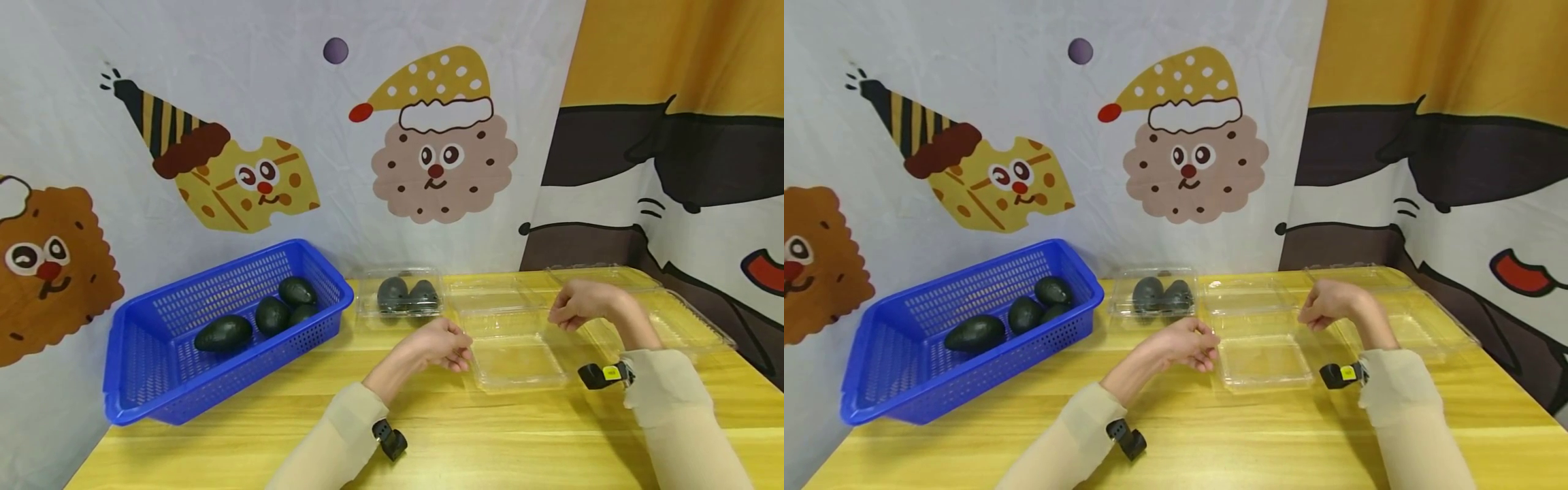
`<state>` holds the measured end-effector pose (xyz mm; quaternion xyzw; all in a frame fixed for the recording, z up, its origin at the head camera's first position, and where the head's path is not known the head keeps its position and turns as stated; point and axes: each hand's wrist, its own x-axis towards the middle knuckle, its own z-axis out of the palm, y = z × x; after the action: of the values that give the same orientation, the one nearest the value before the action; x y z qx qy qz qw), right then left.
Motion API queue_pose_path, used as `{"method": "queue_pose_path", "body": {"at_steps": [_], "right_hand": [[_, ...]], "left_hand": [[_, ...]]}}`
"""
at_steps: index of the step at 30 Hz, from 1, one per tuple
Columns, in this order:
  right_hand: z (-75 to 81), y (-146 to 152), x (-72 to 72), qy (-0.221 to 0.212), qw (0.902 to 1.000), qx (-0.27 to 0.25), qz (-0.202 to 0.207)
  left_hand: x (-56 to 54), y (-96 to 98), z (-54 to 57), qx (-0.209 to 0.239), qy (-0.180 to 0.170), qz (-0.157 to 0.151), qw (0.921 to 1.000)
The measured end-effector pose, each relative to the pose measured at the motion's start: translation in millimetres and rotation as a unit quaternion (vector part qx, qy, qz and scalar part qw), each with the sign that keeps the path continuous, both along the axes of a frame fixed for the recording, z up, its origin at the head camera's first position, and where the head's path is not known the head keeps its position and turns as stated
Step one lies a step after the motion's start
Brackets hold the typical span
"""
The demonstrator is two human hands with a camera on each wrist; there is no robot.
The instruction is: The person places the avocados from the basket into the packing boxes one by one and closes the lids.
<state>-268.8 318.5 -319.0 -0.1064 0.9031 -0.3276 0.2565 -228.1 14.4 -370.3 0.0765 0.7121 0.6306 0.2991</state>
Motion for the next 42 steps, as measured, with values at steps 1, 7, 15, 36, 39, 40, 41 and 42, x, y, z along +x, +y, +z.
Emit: {"method": "queue_pose_path", "body": {"at_steps": [1, 7, 15, 36, 39, 40, 41, 42], "right_hand": [[-0.6, -0.4, 0.4, -0.002, 1.0, 0.001, -0.001], [-3.2, -0.5, 3.5, -0.014, 0.9998, -0.014, 0.001], [-3.1, 0.4, 6.5, -0.031, 0.9993, -0.022, 0.005], [-12.5, -2.8, 22.6, -0.037, 0.9974, -0.061, 0.01], [-14.9, -2.3, 24.8, -0.041, 0.9962, -0.076, 0.01], [-15.8, -1.6, 25.6, -0.04, 0.9958, -0.08, 0.014], [-16.5, -1.0, 26.2, -0.043, 0.9952, -0.086, 0.016], [-17.0, -0.1, 27.0, -0.044, 0.9947, -0.091, 0.02]], "left_hand": [[0.0, -0.5, -0.1, 0.0, 0.001, 0.0, 1.0], [-1.8, -2.3, -2.2, 0.0, 0.001, -0.006, 1.0], [-4.5, -2.5, -4.3, -0.006, 0.003, -0.008, 0.9999], [-4.7, -12.5, -1.1, -0.032, 0.018, -0.039, 0.9986], [-4.1, -14.3, -0.8, -0.026, 0.016, -0.043, 0.9986], [-3.9, -14.8, -0.8, -0.025, 0.016, -0.045, 0.9985], [-3.7, -15.2, -0.7, -0.023, 0.015, -0.047, 0.9985], [-3.3, -15.7, -0.6, -0.021, 0.015, -0.049, 0.9985]]}}
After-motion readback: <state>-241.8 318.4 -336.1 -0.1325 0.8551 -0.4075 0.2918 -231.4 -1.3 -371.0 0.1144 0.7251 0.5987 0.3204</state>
